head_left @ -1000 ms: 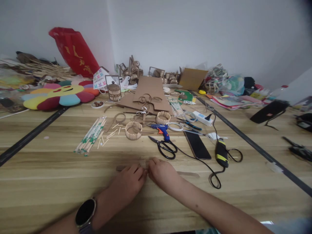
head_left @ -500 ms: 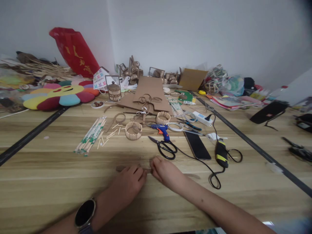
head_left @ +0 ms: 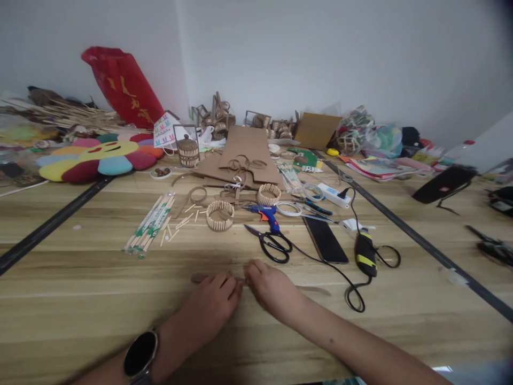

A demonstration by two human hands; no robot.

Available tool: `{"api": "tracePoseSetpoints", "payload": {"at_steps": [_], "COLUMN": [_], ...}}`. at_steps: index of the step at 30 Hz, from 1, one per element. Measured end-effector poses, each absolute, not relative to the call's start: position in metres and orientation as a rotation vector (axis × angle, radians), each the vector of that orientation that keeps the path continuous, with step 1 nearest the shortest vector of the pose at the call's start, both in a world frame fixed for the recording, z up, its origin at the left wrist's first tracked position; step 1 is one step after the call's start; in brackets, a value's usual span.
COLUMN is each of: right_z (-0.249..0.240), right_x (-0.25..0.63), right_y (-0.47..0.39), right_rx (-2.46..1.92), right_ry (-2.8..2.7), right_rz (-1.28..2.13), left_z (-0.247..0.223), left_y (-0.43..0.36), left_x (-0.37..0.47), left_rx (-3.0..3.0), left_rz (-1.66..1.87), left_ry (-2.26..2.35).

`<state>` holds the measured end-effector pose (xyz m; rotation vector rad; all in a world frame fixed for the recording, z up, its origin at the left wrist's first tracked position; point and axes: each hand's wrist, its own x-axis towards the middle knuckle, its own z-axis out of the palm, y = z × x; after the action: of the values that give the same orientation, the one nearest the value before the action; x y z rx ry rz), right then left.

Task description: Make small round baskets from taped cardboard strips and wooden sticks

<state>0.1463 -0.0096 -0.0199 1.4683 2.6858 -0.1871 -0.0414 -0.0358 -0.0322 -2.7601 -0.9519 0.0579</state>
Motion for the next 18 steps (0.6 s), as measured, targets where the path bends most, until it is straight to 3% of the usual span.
{"api": "tracePoseSetpoints", "payload": {"at_steps": [9,13,18], "right_z": [-0.009,-0.001,0.003], "right_x": [0.178,0.185,0.194], "right_y": [-0.002,0.010,0.027], "right_rx": [1.607,1.619,1.861], "right_ry": [2.698,2.953,3.075], "right_rz": [-0.091,-0.046,-0.185], "left_z": [-0.030,-0.029,-0.027], "left_y": [-0.036,-0.036,-0.038], "left_x": [-0.040,-0.040,-0.037], "left_rx": [-2.789,-2.790,-2.800], "left_rz": [0.059,0.120,0.168], "left_ry": [-0.951,-0.972,-0.991]}}
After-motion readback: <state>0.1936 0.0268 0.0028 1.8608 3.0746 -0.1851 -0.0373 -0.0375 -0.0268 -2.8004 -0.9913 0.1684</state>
